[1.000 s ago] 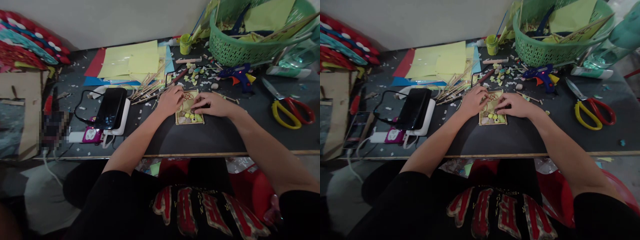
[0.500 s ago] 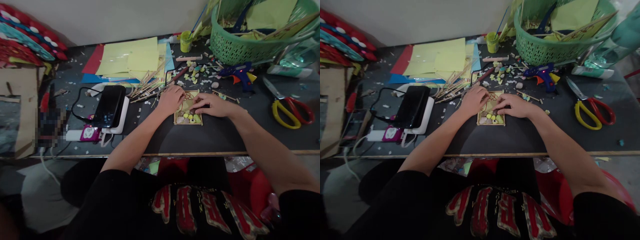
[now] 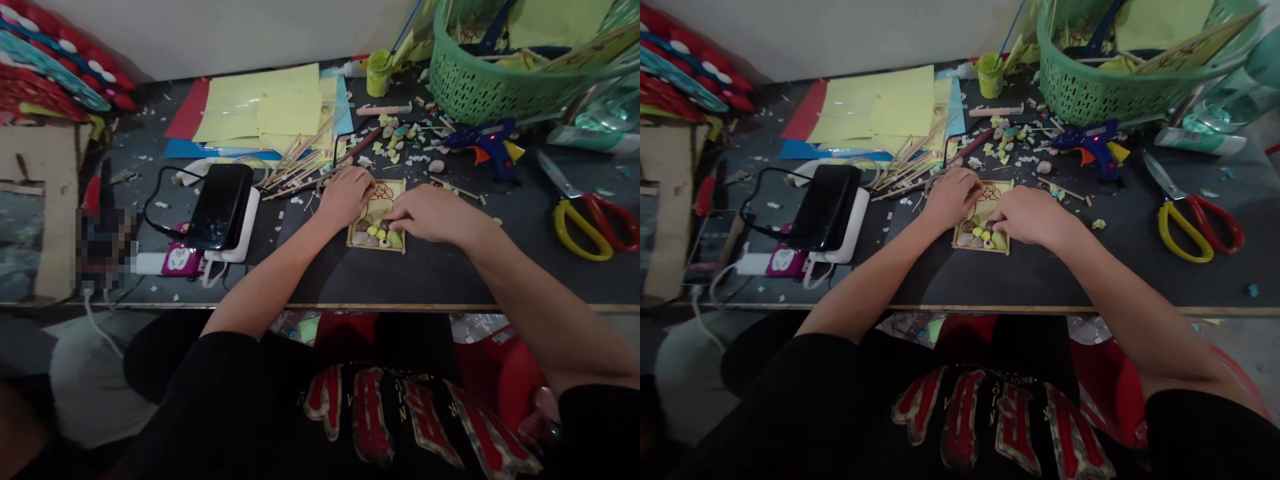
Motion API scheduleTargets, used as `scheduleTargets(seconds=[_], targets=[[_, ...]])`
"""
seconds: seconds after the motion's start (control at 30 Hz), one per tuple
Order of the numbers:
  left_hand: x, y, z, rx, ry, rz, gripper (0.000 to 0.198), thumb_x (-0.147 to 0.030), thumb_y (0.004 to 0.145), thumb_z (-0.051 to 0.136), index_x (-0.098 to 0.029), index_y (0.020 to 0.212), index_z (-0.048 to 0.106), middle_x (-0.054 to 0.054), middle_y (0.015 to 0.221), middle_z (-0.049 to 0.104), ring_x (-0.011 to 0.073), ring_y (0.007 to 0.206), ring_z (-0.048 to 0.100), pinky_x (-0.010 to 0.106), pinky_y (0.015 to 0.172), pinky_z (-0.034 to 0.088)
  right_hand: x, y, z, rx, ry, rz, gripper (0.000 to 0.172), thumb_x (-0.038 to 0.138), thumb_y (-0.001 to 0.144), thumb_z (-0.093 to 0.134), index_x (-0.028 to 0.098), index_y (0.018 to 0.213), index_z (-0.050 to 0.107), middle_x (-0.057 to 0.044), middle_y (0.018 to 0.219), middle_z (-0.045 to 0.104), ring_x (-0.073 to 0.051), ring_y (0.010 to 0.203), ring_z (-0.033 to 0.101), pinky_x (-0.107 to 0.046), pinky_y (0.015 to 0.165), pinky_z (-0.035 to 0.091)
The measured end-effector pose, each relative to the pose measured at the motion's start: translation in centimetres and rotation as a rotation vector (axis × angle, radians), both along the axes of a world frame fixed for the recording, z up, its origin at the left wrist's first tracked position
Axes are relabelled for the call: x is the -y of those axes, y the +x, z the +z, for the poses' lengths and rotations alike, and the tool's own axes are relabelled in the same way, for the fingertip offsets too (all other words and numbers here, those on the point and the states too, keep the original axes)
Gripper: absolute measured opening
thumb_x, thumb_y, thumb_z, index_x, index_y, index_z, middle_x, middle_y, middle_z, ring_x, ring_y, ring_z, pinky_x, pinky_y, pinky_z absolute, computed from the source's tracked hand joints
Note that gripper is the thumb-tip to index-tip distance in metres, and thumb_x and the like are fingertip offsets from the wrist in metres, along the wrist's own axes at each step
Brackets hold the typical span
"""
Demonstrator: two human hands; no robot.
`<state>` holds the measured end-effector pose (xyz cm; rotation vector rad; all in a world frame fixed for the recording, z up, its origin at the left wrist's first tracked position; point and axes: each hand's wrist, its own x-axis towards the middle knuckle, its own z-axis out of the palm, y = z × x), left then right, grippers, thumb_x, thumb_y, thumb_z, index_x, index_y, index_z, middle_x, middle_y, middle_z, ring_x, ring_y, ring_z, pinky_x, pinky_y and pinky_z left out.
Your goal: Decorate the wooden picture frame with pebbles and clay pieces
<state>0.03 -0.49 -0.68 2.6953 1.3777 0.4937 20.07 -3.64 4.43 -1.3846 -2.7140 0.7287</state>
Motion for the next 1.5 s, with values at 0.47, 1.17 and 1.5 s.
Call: scheduleTargets(seconds=[0.47,1.17,1.5], targets=[[-0.2,-0.6,0.3,-0.007,-0.003,-0.062,0.024,-0.027,0.098,0.043,-0.017,0.105,0.064,0.008,0.113,0.065,0.0233,0.115,0.056,0.036,0.101,0.045,-0.5,1.9,-1.0,-0.089,-0.145,0.003,0.036,0.043,0.083,0.065,0.029,0.114,0.075,-0.003,0.07,0.074,-0.011,0.053,0.05,-0.026,0.054,0.035],[-0.7,-1.4,0.1,0.029,0.023,0.168,0.017,-0.028,0.094,0.05,-0.02,0.1,0.063,0.012,0.112,0.067,0.0277,0.111,0.061,0.044,0.091,0.052,0.6,-2.3,-1.4,-0.392,0.382,-0.318,0.067,0.061,0.097,0.02,0.018,0.137,0.052,-0.014,0.136,0.058,-0.026,0.118,0.057,-0.04,0.099,0.043],[-0.7,-1.1,-0.5,0.022,-0.022,0.298,0.032,-0.028,0.098,0.039,-0.019,0.122,0.058,0.014,0.122,0.066,0.0285,0.113,0.061,0.045,0.095,0.05,0.3,-7.7,-2.1,0.066,0.256,-0.129,0.095,0.075,0.089,0.021,0.018,0.158,-0.01,-0.01,0.166,-0.014,-0.035,0.154,-0.01,-0.062,0.119,-0.008]])
